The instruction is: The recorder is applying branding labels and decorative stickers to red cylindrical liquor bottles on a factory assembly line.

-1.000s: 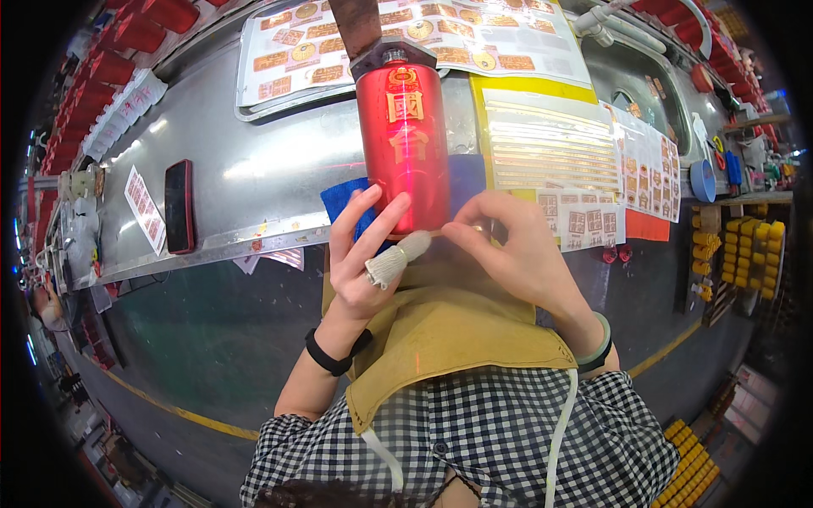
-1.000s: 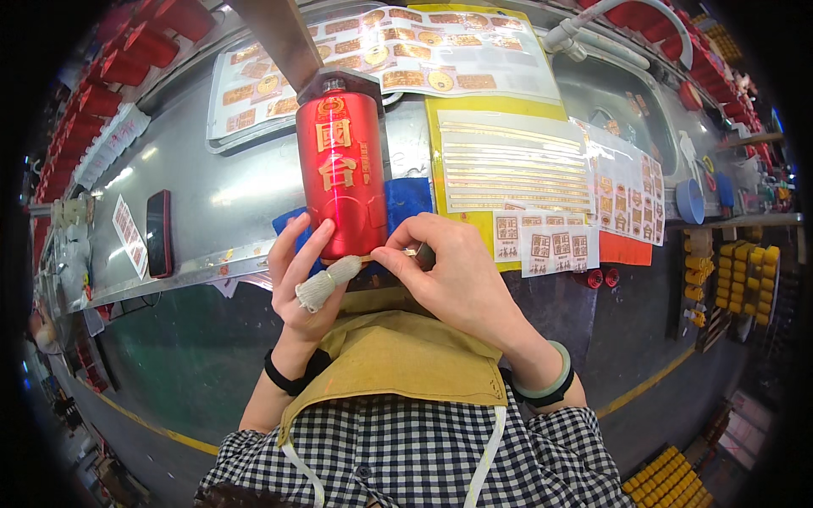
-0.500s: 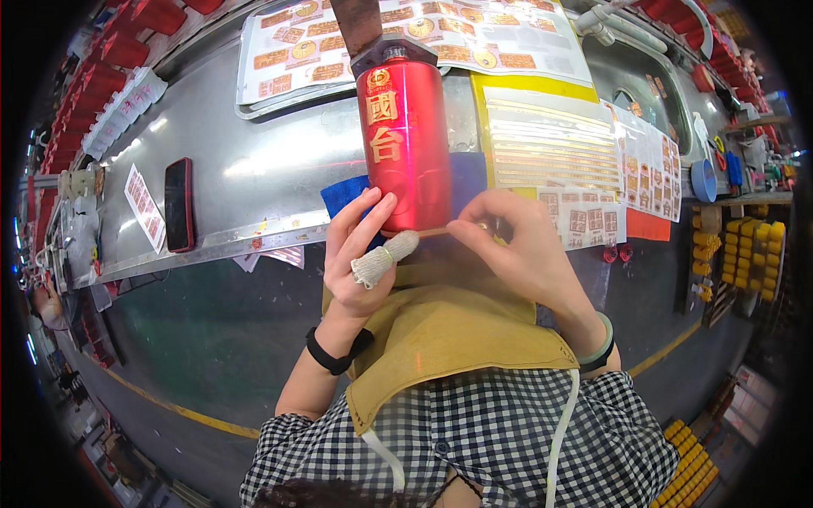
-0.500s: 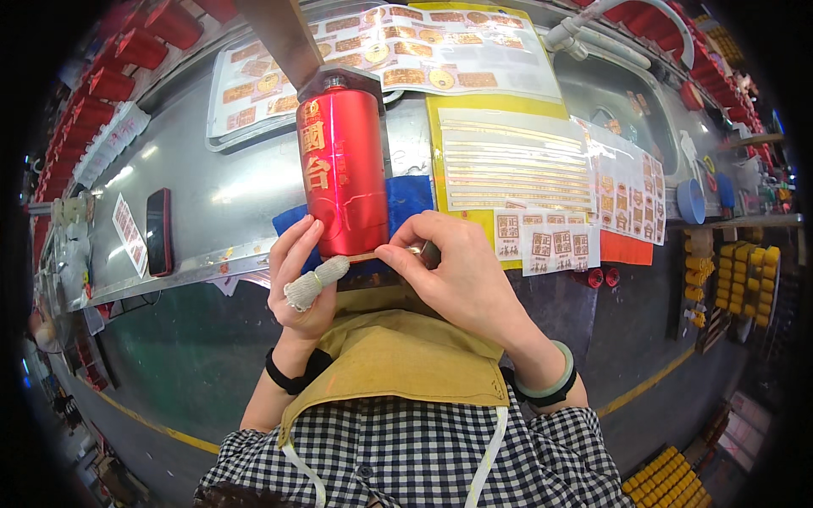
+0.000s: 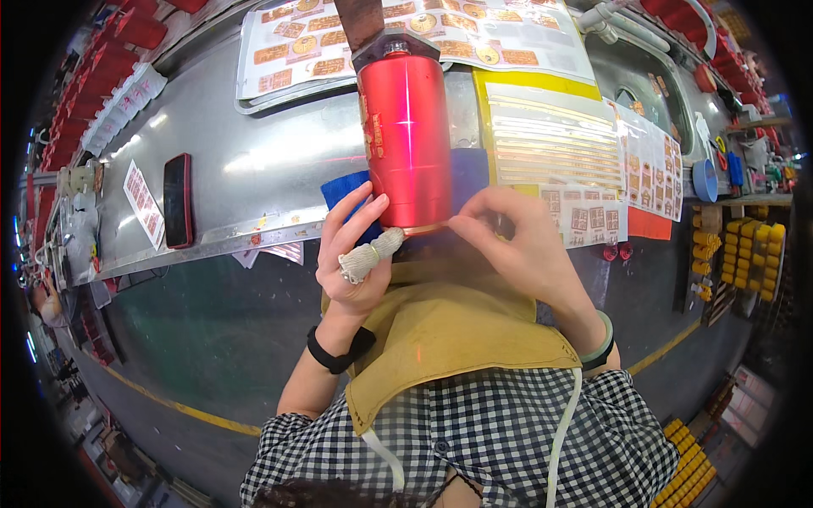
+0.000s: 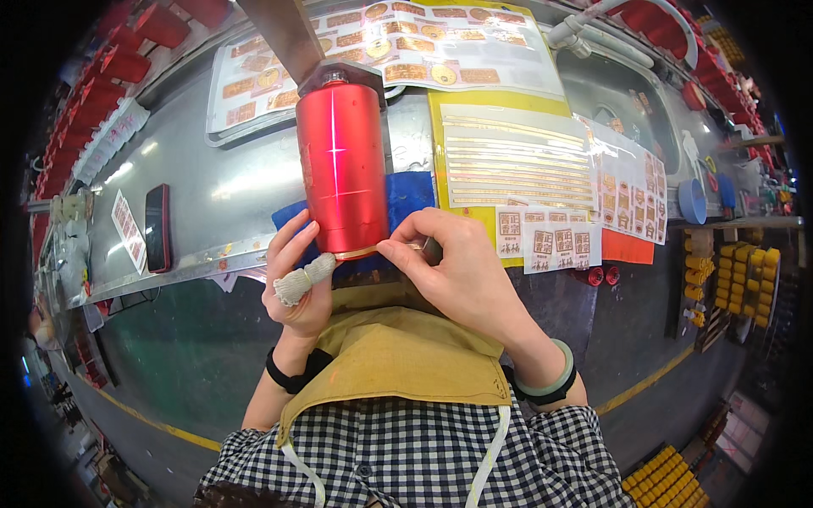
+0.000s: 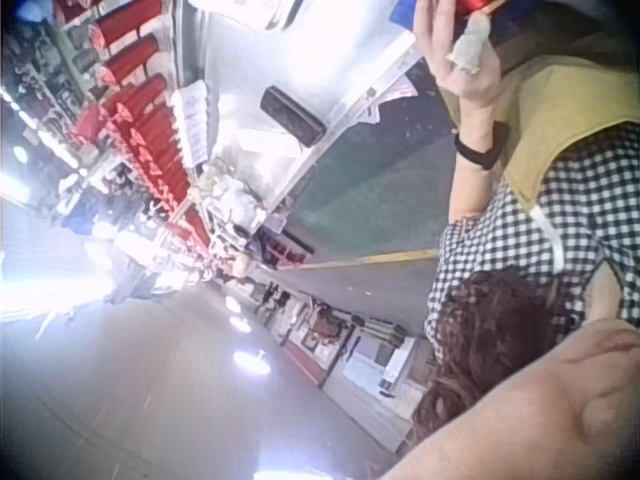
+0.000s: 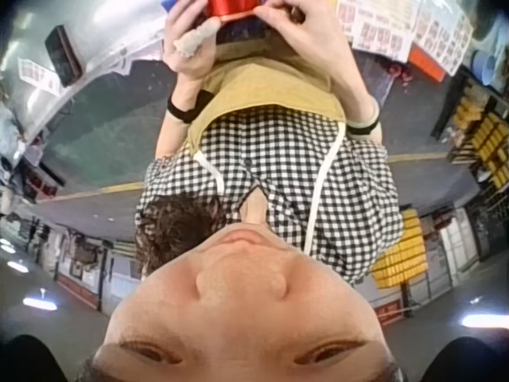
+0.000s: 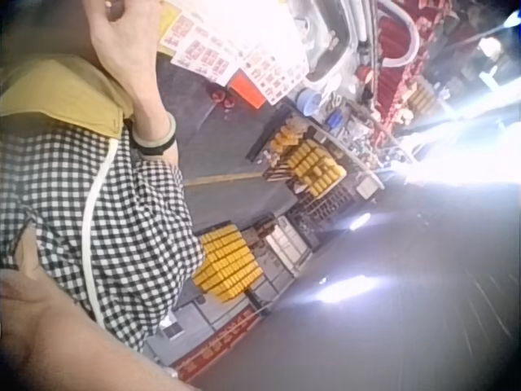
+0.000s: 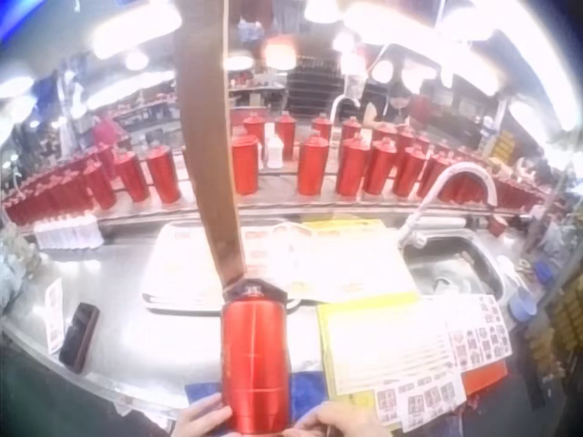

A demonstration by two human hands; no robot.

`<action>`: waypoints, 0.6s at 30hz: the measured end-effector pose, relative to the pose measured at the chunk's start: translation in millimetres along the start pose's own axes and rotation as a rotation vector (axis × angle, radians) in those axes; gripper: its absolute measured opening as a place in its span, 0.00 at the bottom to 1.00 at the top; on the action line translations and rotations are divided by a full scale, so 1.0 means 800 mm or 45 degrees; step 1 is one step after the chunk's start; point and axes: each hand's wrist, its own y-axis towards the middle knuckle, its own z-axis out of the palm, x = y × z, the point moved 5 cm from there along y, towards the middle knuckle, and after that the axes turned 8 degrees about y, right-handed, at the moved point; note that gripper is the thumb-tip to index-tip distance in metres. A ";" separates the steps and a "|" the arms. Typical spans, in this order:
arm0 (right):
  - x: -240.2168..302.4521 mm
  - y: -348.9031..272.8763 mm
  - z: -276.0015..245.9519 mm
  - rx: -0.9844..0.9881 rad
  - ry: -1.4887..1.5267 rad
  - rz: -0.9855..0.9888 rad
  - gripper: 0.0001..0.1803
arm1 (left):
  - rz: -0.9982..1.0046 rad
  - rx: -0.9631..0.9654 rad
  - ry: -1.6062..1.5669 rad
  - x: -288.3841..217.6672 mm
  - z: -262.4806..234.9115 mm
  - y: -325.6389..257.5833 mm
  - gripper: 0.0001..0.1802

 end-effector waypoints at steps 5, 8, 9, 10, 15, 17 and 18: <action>0.012 -0.006 -0.005 0.014 0.019 0.015 0.12 | 0.036 0.004 0.062 -0.002 -0.001 -0.001 0.21; 0.015 -0.009 -0.006 0.025 0.083 0.024 0.12 | -0.032 -0.035 0.026 0.000 -0.001 -0.001 0.13; 0.014 -0.008 -0.006 0.021 0.050 0.000 0.12 | -0.067 -0.057 -0.002 0.002 -0.001 -0.002 0.13; 0.013 -0.008 -0.007 0.018 0.018 -0.024 0.12 | -0.103 -0.078 -0.029 0.004 -0.001 -0.003 0.13; 0.003 -0.003 -0.007 0.012 -0.020 0.014 0.12 | -0.118 -0.042 -0.036 0.003 -0.003 -0.001 0.13; 0.000 -0.002 -0.006 0.016 -0.031 0.018 0.13 | -0.120 -0.030 -0.025 0.004 -0.003 -0.002 0.14; 0.000 -0.002 -0.006 0.005 -0.043 0.005 0.13 | -0.045 -0.008 0.003 0.005 -0.002 -0.005 0.17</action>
